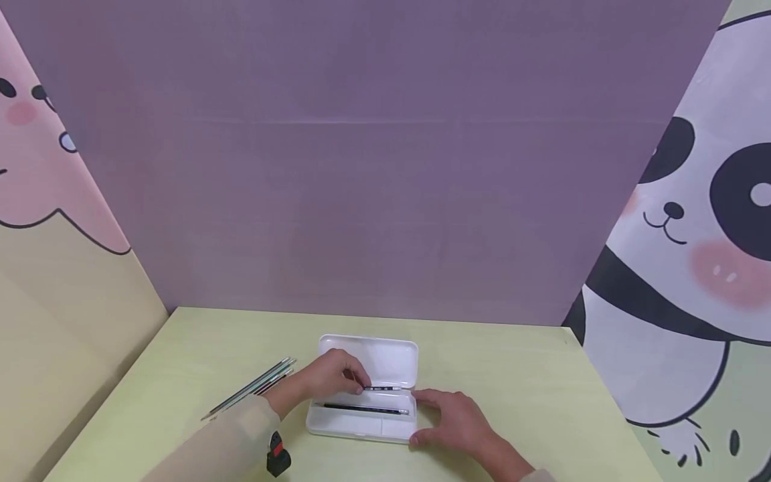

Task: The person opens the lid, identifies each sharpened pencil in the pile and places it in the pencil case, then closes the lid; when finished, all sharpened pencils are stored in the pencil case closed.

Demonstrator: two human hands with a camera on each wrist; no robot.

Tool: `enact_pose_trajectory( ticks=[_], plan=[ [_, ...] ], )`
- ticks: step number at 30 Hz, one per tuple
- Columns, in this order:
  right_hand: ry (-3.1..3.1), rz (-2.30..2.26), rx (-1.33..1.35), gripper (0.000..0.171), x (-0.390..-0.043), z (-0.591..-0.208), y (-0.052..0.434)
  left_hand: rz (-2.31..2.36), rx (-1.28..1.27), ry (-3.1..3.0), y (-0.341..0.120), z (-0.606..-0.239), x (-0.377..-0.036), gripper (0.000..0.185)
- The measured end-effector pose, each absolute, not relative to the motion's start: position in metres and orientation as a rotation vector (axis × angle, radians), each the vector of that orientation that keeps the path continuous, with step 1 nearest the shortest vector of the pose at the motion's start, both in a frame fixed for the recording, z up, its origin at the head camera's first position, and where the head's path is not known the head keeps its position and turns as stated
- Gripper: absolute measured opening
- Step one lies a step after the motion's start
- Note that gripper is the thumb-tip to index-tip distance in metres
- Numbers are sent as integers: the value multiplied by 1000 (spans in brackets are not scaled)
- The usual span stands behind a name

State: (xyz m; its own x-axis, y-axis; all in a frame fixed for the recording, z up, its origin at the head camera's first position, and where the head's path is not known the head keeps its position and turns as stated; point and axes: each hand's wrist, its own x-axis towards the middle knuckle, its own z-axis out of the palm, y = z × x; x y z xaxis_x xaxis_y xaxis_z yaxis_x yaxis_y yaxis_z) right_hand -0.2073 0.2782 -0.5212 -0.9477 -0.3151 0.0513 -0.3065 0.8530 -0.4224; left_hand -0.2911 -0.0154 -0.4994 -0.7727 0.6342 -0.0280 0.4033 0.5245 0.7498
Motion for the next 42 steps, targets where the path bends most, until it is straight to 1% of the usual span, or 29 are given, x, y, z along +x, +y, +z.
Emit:
enact_pose_trajectory(
  ticks=[5, 12, 24, 30, 34, 42],
  plan=[
    [3000, -712, -467, 80, -204, -523, 277, 1062, 860, 2487, -8, -503, -287, 16],
    [3000, -712, -463, 82, -207, -526, 276, 925, 958, 2594, 2, -510, -284, 14],
    [3002, -732, -439, 80, -207, -523, 274, 678, 1005, 2810, -1, -510, -269, 7],
    [3010, -733, -412, 80, -206, -523, 273, 717, 1040, 2825, -5, -519, -270, 5],
    [3007, -729, -403, 80, -206, -523, 273, 792, 1041, 2762, -10, -523, -274, 7],
    [3007, -717, -396, 80, -204, -524, 273, 973, 967, 2573, -18, -514, -273, 10]
  ],
)
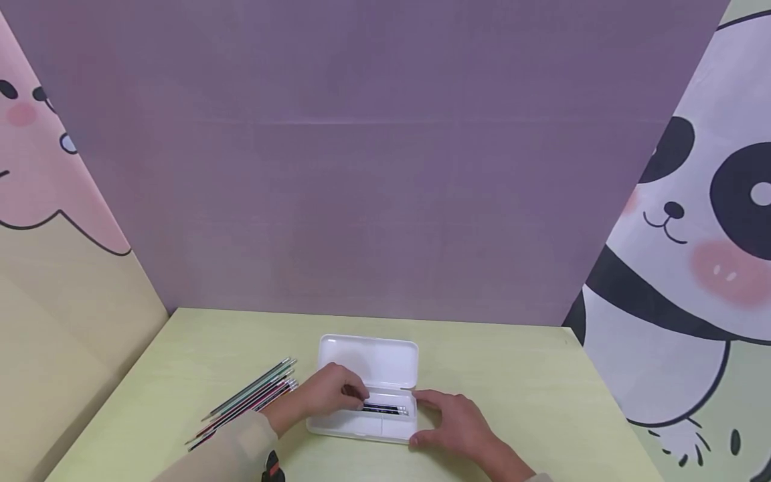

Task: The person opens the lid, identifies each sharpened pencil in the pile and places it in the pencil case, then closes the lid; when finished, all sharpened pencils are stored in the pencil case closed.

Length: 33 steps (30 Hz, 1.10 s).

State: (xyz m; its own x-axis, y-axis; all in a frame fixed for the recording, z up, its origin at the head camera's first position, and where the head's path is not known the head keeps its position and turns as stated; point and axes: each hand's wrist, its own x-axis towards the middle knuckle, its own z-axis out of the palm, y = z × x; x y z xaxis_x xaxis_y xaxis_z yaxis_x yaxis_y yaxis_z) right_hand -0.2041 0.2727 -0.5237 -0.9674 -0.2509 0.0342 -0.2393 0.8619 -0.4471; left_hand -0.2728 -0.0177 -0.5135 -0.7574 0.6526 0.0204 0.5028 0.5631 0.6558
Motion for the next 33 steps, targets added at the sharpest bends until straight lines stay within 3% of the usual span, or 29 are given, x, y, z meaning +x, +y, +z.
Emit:
enact_pose_trajectory(
  ticks=[13, 24, 33],
  plan=[
    [3012, -690, -462, 81, -208, -524, 275, 1189, 975, 2500, -55, -510, -280, 16],
    [3017, -658, -504, 82, -210, -521, 277, 1241, 814, 2512, -151, -488, -284, 25],
    [3014, -673, -500, 83, -210, -521, 276, 1327, 707, 2456, -222, -508, -295, 31]
  ],
)
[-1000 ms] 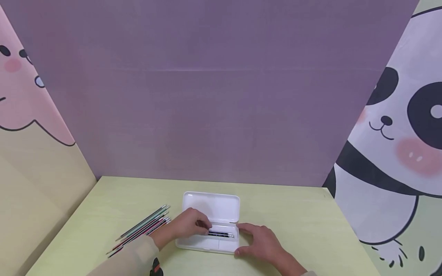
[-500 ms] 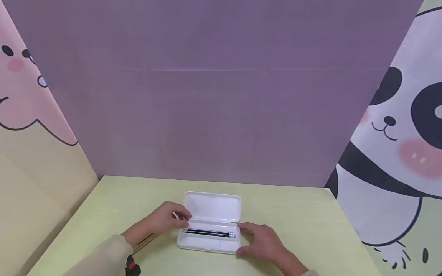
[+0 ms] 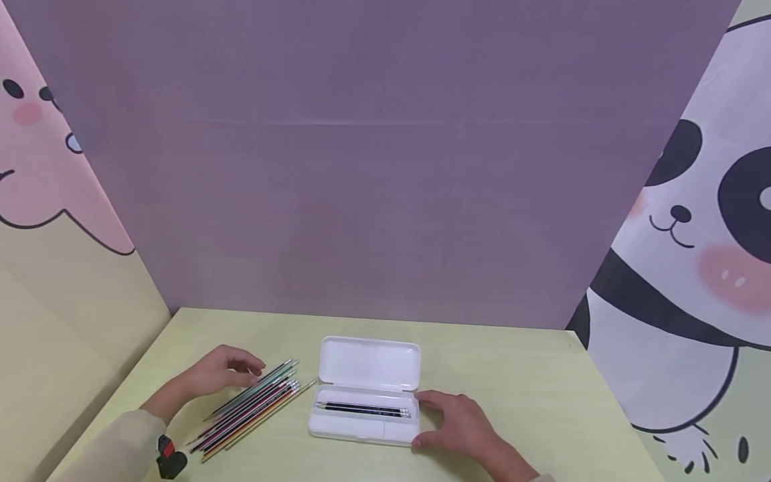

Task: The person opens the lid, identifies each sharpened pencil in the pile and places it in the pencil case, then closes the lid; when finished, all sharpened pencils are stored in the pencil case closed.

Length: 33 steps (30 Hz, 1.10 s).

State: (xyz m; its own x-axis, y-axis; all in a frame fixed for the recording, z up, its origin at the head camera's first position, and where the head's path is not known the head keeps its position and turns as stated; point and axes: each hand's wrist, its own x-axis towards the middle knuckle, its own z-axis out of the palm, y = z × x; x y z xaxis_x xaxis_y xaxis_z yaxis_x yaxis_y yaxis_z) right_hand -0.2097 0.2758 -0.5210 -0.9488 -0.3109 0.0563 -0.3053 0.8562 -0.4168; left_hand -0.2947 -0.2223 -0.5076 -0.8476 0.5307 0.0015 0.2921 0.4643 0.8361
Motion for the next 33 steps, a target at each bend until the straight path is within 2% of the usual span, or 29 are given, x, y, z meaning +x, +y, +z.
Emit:
enact_pose_trajectory(
  ticks=[9, 33],
  plan=[
    [3027, -672, -511, 85, -209, -522, 276, 1464, 613, 2276, -245, -525, -294, 38],
    [3022, -662, -488, 84, -209, -524, 277, 1340, 710, 2462, -233, -526, -292, 34]
  ],
)
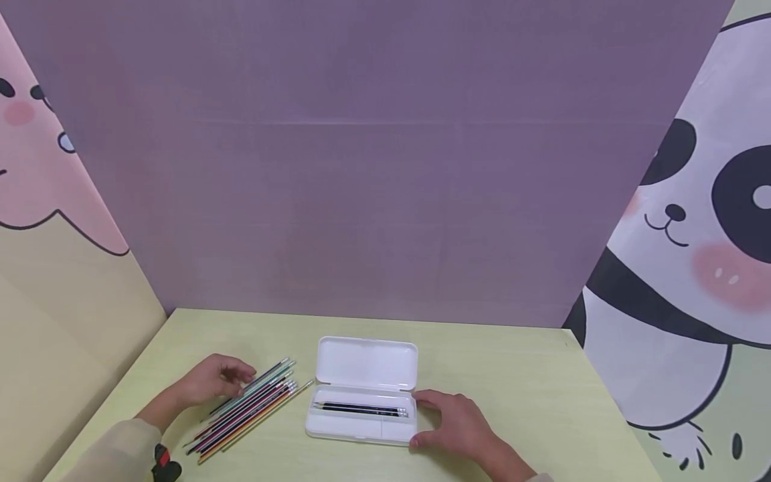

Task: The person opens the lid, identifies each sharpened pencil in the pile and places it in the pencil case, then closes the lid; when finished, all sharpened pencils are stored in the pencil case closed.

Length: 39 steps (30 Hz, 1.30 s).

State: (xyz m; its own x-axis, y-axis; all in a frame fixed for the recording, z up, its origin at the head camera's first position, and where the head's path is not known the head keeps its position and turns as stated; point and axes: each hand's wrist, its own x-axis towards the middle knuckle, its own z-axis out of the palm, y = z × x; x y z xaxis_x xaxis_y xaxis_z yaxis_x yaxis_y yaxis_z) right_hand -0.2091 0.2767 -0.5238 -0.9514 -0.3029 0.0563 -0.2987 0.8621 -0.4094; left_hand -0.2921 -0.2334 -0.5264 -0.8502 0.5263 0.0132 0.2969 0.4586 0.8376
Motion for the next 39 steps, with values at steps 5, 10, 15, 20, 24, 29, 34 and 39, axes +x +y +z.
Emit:
enact_pose_trajectory(
  ticks=[5, 10, 15, 20, 24, 29, 34, 39],
  plan=[
    [3029, -673, -515, 84, -210, -524, 277, 1197, 714, 2597, -232, -525, -292, 31],
    [3033, -672, -519, 84, -210, -524, 278, 1092, 699, 2697, -231, -523, -290, 26],
    [3035, -665, -502, 84, -210, -524, 277, 1055, 649, 2736, -228, -522, -288, 20],
    [3028, -671, -497, 84, -210, -523, 277, 1059, 623, 2738, -227, -521, -286, 16],
    [3019, -682, -506, 85, -209, -524, 277, 1047, 624, 2747, -228, -523, -287, 16],
    [3017, -673, -503, 87, -209, -525, 277, 1066, 646, 2748, -230, -518, -288, 15],
    [3019, -678, -503, 86, -208, -524, 276, 1098, 641, 2749, -224, -507, -291, 15],
    [3034, -670, -518, 85, -208, -524, 277, 1142, 710, 2697, -205, -495, -295, 18]
  ],
)
